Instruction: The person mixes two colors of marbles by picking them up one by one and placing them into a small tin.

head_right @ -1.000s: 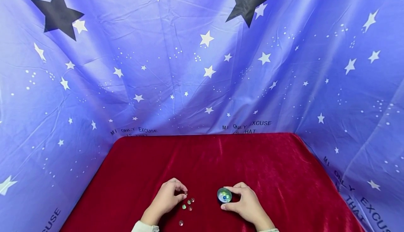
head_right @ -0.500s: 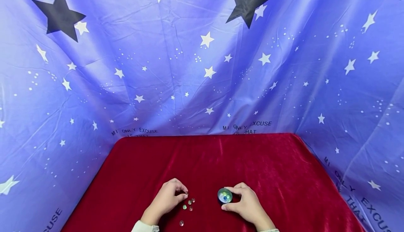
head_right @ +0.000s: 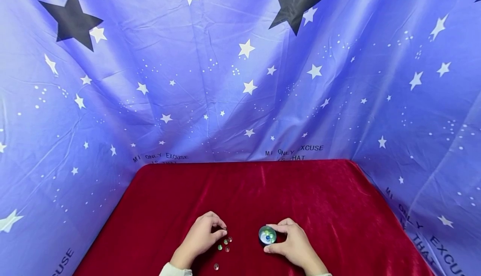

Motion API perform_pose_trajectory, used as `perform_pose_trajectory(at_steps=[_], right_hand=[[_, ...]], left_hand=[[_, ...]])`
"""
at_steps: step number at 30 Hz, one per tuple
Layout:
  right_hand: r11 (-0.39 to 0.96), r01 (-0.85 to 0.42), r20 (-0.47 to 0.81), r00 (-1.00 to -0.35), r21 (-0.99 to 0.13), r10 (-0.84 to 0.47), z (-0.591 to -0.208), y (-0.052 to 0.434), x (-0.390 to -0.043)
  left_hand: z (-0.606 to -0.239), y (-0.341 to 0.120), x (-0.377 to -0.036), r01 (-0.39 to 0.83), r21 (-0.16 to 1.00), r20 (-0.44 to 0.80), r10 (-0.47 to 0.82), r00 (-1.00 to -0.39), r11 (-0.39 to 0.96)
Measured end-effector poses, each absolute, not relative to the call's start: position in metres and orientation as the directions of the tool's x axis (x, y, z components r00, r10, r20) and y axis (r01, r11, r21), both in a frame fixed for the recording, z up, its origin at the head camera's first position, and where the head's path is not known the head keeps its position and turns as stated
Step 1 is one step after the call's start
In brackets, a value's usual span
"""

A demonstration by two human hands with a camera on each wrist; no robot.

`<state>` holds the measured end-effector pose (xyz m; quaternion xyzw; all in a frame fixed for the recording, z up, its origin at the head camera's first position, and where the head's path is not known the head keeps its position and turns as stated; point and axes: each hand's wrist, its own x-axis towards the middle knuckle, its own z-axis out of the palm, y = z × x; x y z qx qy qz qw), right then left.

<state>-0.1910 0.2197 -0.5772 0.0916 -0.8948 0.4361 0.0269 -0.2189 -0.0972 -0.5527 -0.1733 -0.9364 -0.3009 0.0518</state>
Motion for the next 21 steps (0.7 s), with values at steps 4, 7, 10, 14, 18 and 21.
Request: perform_pose_trajectory(at_steps=[4, 7, 10, 14, 18, 21], right_hand=[[0.601, -0.184, 0.116, -0.982, -0.777, -0.150, -0.577, 0.220, -0.191], [0.607, -0.165, 0.094, -0.985, -0.778, -0.148, -0.577, 0.220, -0.191], [0.611, -0.154, 0.084, -0.986, -0.776, -0.142, -0.577, 0.220, -0.191], [0.608, -0.158, 0.087, -0.986, -0.778, -0.145, -0.576, 0.220, -0.192], [0.603, -0.159, 0.089, -0.985, -0.781, -0.145, -0.575, 0.220, -0.191], [0.603, -0.162, 0.094, -0.985, -0.781, -0.144, -0.576, 0.220, -0.191]], left_hand=[[-0.551, -0.093, -0.218, 0.358, 0.538, 0.204, 0.294, -0.934, 0.764], [-0.549, -0.090, -0.218, 0.369, 0.526, 0.211, 0.302, -0.930, 0.766], [-0.547, -0.086, -0.218, 0.380, 0.517, 0.215, 0.313, -0.925, 0.767], [-0.546, -0.081, -0.218, 0.384, 0.515, 0.207, 0.323, -0.924, 0.767], [-0.545, -0.076, -0.218, 0.392, 0.508, 0.212, 0.329, -0.920, 0.767], [-0.544, -0.072, -0.218, 0.403, 0.502, 0.223, 0.336, -0.915, 0.765]])
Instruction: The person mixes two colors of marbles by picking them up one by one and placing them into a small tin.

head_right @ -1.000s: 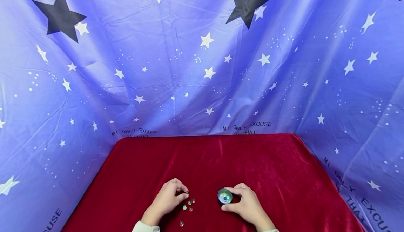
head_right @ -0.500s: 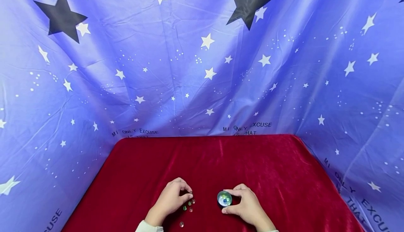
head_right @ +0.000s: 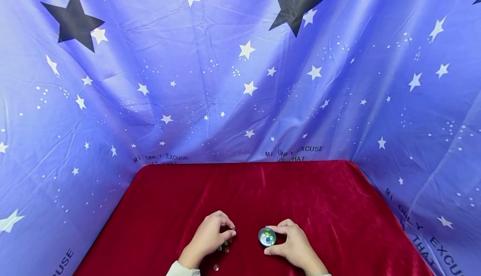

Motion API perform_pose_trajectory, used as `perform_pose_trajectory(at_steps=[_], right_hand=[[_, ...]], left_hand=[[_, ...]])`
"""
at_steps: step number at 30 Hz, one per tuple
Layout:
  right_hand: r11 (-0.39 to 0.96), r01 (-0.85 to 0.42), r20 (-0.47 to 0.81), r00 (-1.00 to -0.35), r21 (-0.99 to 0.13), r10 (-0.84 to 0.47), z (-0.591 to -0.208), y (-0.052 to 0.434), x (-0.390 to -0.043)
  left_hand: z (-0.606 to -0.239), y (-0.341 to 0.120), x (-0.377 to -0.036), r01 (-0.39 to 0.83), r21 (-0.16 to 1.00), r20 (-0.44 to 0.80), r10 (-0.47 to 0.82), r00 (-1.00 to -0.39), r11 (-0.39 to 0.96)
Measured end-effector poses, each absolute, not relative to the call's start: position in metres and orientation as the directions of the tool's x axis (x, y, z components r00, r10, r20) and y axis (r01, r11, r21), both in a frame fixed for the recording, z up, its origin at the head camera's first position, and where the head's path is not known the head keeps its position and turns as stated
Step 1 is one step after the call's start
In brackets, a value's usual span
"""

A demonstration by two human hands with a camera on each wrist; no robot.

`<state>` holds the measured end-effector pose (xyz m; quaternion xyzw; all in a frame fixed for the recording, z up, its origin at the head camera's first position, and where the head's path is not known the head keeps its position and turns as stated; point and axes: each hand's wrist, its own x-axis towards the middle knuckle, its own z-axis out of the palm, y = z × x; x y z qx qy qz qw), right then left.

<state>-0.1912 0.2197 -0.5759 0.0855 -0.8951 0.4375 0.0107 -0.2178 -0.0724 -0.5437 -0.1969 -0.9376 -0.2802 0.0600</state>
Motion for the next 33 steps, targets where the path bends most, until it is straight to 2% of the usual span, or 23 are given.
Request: perform_pose_trajectory(at_steps=[13, 21, 33], right_hand=[[0.605, -0.162, 0.094, -0.985, -0.780, -0.143, -0.576, 0.219, -0.192], [0.610, -0.172, 0.108, -0.984, -0.773, -0.140, -0.577, 0.219, -0.192], [0.624, -0.189, 0.128, -0.982, -0.758, -0.142, -0.580, 0.219, -0.191]], left_hand=[[-0.544, -0.061, -0.217, 0.423, 0.496, 0.223, 0.359, -0.906, 0.758], [-0.543, -0.054, -0.216, 0.457, 0.478, 0.267, 0.372, -0.889, 0.750], [-0.540, -0.042, -0.215, 0.462, 0.508, 0.276, 0.370, -0.887, 0.727]])
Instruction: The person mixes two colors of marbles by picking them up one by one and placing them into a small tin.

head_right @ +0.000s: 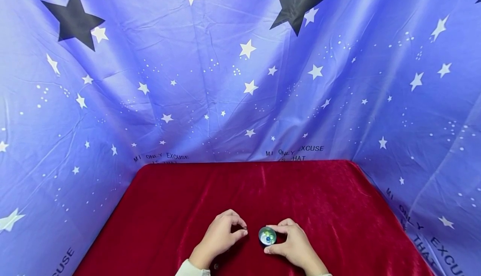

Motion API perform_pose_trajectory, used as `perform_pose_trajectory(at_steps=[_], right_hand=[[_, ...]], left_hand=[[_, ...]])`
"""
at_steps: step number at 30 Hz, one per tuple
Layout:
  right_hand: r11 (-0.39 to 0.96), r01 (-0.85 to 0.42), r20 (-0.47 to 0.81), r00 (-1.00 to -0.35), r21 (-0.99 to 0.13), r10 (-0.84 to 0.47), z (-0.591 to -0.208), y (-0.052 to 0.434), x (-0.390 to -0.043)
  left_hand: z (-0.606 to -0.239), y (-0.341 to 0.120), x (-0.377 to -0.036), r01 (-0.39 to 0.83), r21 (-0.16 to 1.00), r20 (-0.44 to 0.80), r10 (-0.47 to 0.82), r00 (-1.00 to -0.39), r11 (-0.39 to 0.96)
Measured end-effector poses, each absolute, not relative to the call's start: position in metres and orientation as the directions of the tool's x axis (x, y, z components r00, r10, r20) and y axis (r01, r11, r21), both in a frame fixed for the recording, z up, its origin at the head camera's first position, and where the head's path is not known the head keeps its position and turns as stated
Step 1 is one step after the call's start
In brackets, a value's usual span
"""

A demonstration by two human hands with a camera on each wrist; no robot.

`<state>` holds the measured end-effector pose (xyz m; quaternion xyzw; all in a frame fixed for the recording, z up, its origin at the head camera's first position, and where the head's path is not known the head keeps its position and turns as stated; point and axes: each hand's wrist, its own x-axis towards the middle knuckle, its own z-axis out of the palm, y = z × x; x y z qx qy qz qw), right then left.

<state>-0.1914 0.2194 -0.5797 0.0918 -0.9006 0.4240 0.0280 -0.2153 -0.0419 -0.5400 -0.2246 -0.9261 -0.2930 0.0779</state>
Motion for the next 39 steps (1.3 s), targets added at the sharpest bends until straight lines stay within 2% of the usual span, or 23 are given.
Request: perform_pose_trajectory(at_steps=[13, 29, 39], right_hand=[[0.628, -0.224, 0.172, -0.975, -0.746, -0.143, -0.580, 0.219, -0.191], [0.617, -0.190, 0.127, -0.981, -0.764, -0.145, -0.581, 0.221, -0.191], [0.611, -0.224, 0.169, -0.975, -0.759, -0.147, -0.582, 0.220, -0.191]], left_hand=[[-0.540, -0.032, -0.216, 0.471, 0.529, 0.287, 0.374, -0.882, 0.706], [-0.542, -0.023, -0.214, 0.470, 0.539, 0.263, 0.390, -0.882, 0.699], [-0.545, -0.018, -0.212, 0.478, 0.536, 0.261, 0.402, -0.878, 0.696]])
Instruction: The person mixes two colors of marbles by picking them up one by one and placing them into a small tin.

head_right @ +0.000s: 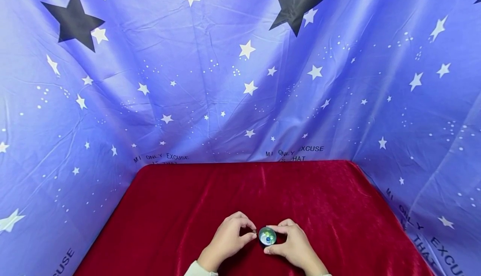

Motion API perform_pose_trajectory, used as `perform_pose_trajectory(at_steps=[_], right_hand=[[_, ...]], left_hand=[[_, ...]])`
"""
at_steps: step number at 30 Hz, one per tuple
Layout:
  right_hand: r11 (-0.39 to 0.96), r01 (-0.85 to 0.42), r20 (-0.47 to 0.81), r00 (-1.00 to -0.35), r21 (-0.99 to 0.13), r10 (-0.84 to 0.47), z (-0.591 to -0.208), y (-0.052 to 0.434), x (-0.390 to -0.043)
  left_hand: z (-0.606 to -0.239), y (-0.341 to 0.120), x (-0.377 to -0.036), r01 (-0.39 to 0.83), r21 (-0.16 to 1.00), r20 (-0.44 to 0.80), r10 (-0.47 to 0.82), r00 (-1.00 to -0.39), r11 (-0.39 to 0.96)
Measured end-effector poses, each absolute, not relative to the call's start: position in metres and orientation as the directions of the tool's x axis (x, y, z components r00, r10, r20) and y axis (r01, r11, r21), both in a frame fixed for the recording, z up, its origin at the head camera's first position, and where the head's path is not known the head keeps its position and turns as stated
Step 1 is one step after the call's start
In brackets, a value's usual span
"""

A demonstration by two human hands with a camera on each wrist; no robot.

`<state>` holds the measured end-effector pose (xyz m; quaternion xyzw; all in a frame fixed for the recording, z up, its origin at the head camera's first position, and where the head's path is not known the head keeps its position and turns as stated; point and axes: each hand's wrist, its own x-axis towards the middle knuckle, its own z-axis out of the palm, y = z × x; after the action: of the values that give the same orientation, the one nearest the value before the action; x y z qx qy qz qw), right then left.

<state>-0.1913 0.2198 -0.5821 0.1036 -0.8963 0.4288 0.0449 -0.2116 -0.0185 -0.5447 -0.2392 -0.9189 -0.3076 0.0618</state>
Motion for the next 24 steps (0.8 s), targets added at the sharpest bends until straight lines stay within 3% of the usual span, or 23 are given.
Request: perform_pose_trajectory(at_steps=[15, 24], right_hand=[[0.614, -0.190, 0.126, -0.981, -0.766, -0.146, -0.582, 0.220, -0.192], [0.607, -0.249, 0.187, -0.968, -0.755, -0.165, -0.582, 0.220, -0.191]], left_hand=[[-0.546, -0.009, -0.207, 0.498, 0.475, 0.270, 0.419, -0.867, 0.725], [-0.548, -0.003, -0.207, 0.523, 0.458, 0.291, 0.435, -0.852, 0.719]])
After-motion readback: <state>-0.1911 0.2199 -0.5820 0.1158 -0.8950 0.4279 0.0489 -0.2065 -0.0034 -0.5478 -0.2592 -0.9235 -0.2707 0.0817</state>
